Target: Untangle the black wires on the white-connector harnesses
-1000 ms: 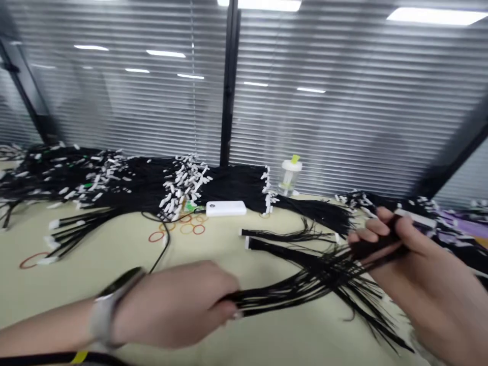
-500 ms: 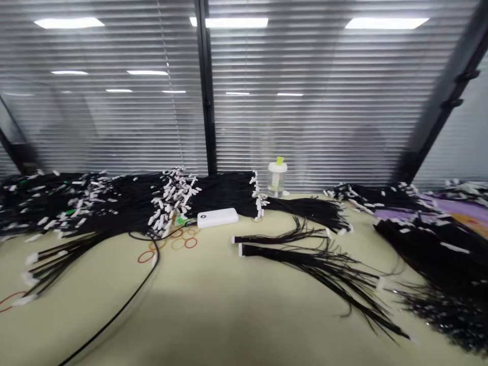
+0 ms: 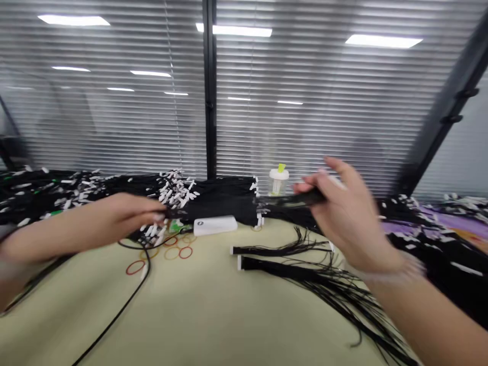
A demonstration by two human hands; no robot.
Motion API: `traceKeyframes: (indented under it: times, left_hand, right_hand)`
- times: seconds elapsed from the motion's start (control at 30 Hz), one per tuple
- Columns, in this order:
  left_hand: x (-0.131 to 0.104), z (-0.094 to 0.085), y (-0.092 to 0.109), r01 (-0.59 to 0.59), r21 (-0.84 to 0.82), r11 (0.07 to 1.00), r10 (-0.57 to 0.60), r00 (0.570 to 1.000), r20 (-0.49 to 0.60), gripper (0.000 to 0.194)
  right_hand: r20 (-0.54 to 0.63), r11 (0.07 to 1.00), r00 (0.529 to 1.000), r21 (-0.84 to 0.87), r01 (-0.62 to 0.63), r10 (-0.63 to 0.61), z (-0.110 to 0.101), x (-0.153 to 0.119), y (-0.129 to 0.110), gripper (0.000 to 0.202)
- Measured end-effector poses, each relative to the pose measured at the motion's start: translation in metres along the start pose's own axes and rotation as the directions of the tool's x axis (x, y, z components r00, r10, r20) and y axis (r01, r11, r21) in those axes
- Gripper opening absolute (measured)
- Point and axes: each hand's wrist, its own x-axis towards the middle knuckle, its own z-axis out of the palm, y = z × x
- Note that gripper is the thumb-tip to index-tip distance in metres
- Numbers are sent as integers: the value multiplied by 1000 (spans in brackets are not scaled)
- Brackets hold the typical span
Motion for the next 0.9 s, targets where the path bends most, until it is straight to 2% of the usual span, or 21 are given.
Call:
traceKeyframes:
  times: [0.03, 0.07, 0.13, 0.23, 0.33, 0.4, 0.47, 0.53, 0.6, 0.73, 0.8, 0.9]
  left_hand:
    - [29, -1, -4, -65, 219, 973, 48, 995, 84, 26]
    - [56, 1, -11, -112, 371, 922, 72, 990, 121, 31]
    - [98, 18, -33, -119, 435, 893, 72, 990, 122, 37]
    - [129, 61, -75, -98, 494, 864, 54, 993, 103, 38]
    - [137, 98, -109, -70, 537, 840, 27, 996, 87, 43]
    - [139, 109, -123, -56, 561, 826, 27, 998, 60, 47]
    - [141, 112, -128, -47, 580, 813, 35, 999, 32, 51]
    - [143, 113, -127, -54, 595, 802, 66, 998, 1, 55]
    - [145, 117, -123, -80, 605, 792, 117, 993, -22, 57]
    - [143, 134, -117, -160, 617, 771, 171, 984, 42, 51]
    - [141, 138, -113, -181, 619, 764, 170, 982, 78, 46]
    - [136, 133, -97, -198, 613, 765, 185, 979, 85, 47]
  right_hand:
    - [-14, 1000, 1000, -13, -6, 6, 27, 27, 3, 37]
    - [-19, 999, 1000, -43, -22, 21, 51, 48, 9, 37]
    - [-13, 988, 999, -147, -44, 43, 89, 71, 31, 34]
    - [71, 944, 995, -327, -49, 76, 119, 71, 76, 30]
    - [111, 864, 988, -502, -41, 111, 131, 61, 116, 33]
    - [119, 801, 988, -599, -5, 96, 134, 62, 133, 32]
    - [133, 735, 990, -676, 53, 51, 135, 69, 140, 32]
    - [174, 674, 985, -727, 133, -6, 138, 74, 142, 32]
    - [264, 623, 963, -745, 240, -55, 141, 74, 140, 33]
    - [509, 567, 857, -683, 461, -85, 148, 53, 136, 33]
    - [572, 554, 817, -657, 511, -75, 147, 45, 129, 33]
    - [593, 546, 802, -653, 526, -64, 136, 47, 109, 33]
